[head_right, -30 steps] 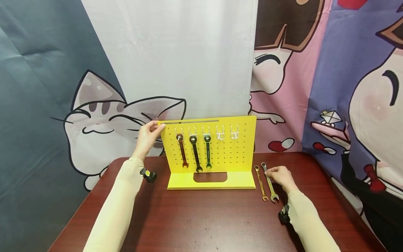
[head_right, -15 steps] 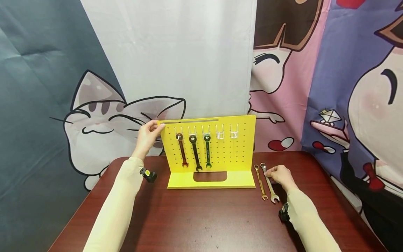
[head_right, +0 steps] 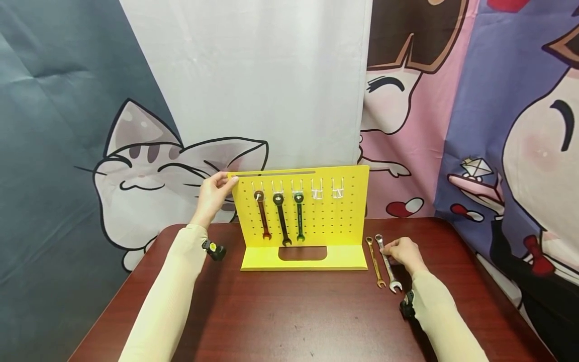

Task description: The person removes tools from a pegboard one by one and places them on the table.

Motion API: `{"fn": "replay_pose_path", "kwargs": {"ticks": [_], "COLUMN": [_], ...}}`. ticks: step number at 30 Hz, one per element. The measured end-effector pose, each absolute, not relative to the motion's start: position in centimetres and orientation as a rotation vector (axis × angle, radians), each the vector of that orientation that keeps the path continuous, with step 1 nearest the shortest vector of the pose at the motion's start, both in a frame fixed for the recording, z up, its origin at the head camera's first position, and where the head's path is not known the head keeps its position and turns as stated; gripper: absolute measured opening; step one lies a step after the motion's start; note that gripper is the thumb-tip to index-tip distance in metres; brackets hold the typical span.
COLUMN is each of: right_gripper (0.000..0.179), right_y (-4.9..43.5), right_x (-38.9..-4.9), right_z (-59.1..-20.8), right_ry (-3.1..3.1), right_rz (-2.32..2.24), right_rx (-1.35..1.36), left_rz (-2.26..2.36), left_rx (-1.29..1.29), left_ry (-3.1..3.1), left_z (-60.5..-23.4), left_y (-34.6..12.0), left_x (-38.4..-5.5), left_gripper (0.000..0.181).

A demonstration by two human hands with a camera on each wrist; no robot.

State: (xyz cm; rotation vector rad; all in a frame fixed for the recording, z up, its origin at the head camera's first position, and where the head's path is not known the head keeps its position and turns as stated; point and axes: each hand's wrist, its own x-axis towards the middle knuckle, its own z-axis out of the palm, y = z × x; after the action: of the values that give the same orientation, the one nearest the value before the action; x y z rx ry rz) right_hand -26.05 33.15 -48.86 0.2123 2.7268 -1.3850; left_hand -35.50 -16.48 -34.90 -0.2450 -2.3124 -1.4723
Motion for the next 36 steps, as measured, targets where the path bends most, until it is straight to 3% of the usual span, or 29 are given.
{"fn": "replay_pose_path", "kwargs": {"ticks": [36], "right_gripper": [0.022], "right_y": [33.32], "right_x": [-26.36], "right_z": [-49.21], "right_ry": [2.74], "right_rz": [-1.336], "right_rx": [0.212], "left_rz": [-1.477], "left_rx": [-0.226], "left_ry": [-2.314], "left_z": [-34.88], "left_y": [-16.45], "left_x": [-35.5], "left_gripper": [0.034]}}
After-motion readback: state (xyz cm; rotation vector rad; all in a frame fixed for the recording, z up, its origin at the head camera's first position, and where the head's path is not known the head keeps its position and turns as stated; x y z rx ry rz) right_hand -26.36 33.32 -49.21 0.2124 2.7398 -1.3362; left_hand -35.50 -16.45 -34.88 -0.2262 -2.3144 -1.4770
